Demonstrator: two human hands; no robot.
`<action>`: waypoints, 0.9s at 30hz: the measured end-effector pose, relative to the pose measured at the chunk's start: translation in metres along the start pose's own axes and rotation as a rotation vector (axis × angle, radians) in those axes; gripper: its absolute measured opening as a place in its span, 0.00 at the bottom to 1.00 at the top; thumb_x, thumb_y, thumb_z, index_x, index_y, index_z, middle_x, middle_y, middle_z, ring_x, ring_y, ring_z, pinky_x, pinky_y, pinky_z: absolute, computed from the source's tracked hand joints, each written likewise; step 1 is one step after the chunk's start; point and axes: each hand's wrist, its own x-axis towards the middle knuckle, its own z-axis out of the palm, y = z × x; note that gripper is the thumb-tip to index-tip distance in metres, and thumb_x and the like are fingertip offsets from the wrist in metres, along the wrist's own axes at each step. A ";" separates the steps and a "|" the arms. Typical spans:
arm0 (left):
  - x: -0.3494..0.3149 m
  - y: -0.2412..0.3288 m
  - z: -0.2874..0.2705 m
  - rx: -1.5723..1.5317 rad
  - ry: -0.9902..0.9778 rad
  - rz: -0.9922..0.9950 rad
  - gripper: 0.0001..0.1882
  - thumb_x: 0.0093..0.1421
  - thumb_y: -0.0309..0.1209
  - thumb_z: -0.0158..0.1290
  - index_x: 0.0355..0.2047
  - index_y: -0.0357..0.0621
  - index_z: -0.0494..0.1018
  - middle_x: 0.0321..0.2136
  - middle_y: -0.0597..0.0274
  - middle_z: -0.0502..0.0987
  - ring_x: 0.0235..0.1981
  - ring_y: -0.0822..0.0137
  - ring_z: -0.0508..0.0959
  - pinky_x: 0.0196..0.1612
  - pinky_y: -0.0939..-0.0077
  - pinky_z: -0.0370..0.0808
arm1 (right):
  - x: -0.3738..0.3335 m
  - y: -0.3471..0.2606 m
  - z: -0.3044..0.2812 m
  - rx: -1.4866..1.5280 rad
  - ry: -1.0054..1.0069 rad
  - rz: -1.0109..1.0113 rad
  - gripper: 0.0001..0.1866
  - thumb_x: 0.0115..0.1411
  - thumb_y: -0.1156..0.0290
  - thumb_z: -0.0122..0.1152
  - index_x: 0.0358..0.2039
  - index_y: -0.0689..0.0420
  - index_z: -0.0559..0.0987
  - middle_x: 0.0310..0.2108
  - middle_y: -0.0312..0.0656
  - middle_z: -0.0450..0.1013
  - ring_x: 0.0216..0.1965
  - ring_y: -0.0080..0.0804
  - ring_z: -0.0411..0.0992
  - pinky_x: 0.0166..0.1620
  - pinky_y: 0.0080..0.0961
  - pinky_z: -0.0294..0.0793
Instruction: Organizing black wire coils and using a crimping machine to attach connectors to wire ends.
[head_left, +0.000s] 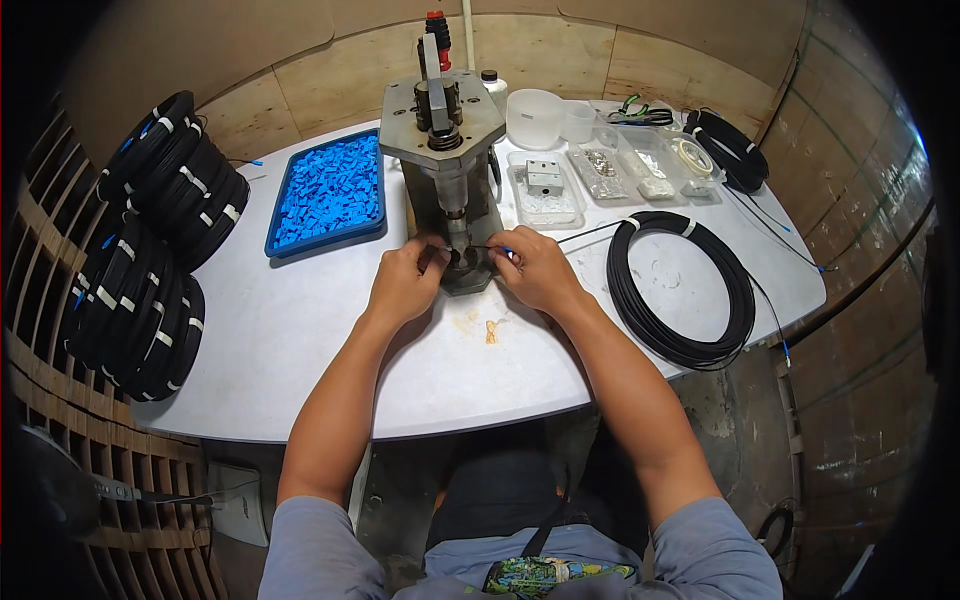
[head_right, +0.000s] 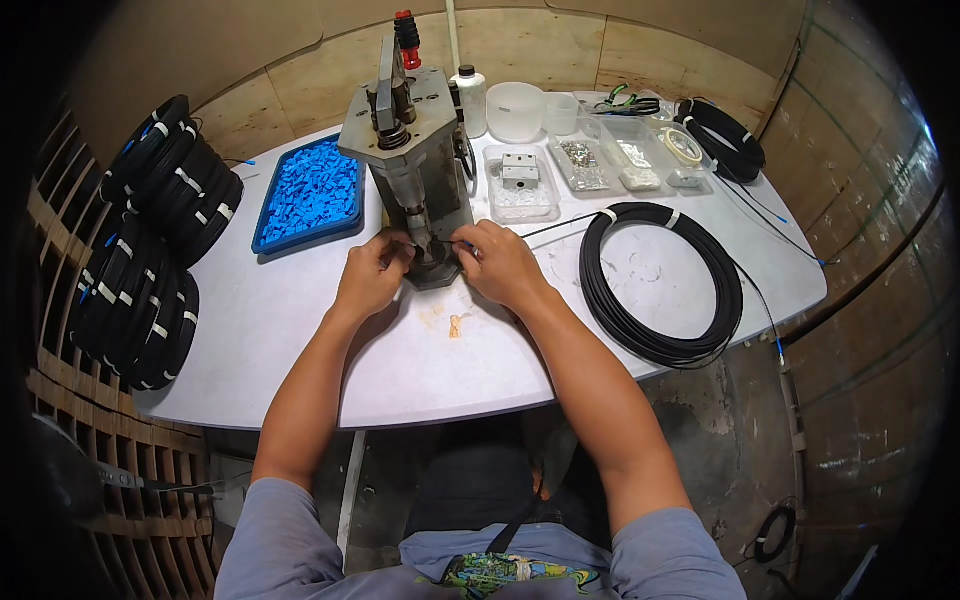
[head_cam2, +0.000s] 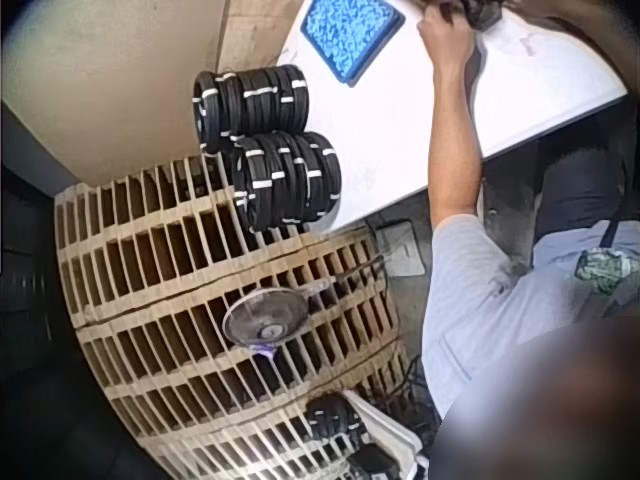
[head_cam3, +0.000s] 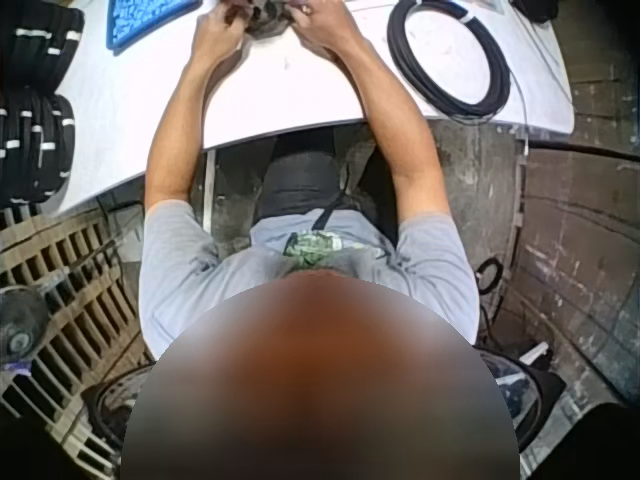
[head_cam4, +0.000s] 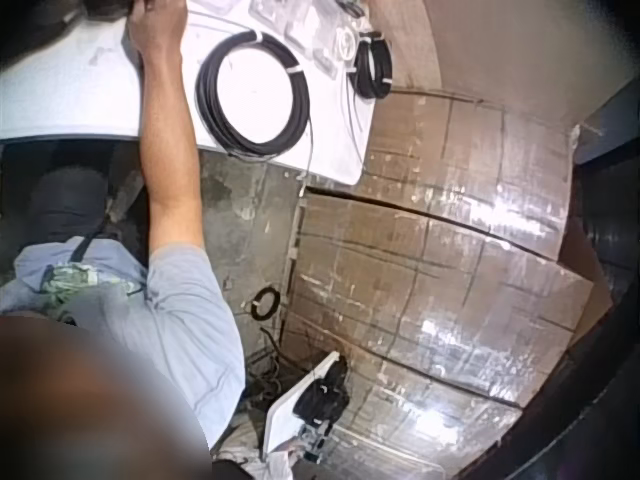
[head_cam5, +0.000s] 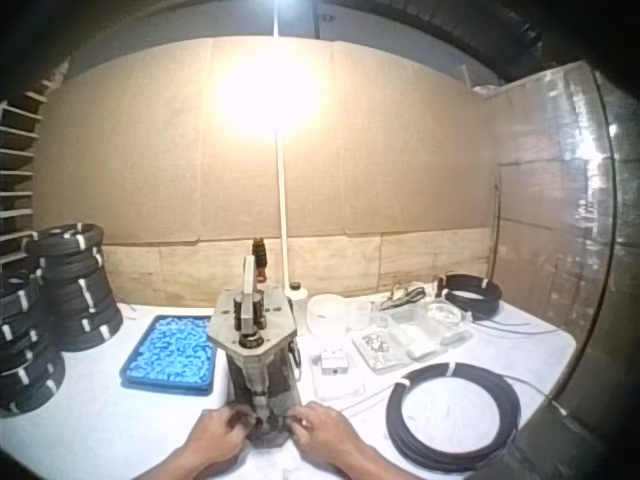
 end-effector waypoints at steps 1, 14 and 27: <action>0.000 0.002 0.000 -0.001 0.000 0.000 0.12 0.64 0.32 0.57 0.43 0.36 0.79 0.26 0.44 0.83 0.28 0.55 0.85 0.35 0.65 0.79 | 0.000 0.000 0.000 0.004 -0.005 0.009 0.07 0.61 0.69 0.65 0.39 0.54 0.83 0.32 0.47 0.76 0.32 0.49 0.77 0.38 0.41 0.77; 0.000 0.000 0.000 0.014 0.006 0.021 0.14 0.63 0.33 0.59 0.43 0.35 0.79 0.28 0.46 0.84 0.28 0.55 0.85 0.36 0.65 0.79 | 0.000 -0.001 -0.001 0.002 -0.018 0.017 0.07 0.62 0.68 0.64 0.39 0.54 0.83 0.31 0.48 0.76 0.31 0.48 0.77 0.38 0.41 0.77; -0.001 0.005 -0.002 0.025 -0.011 0.023 0.16 0.62 0.33 0.60 0.45 0.33 0.78 0.27 0.47 0.83 0.27 0.56 0.84 0.35 0.66 0.79 | 0.000 -0.001 -0.002 0.014 -0.033 0.031 0.08 0.62 0.67 0.64 0.39 0.55 0.83 0.32 0.48 0.76 0.31 0.47 0.77 0.38 0.40 0.77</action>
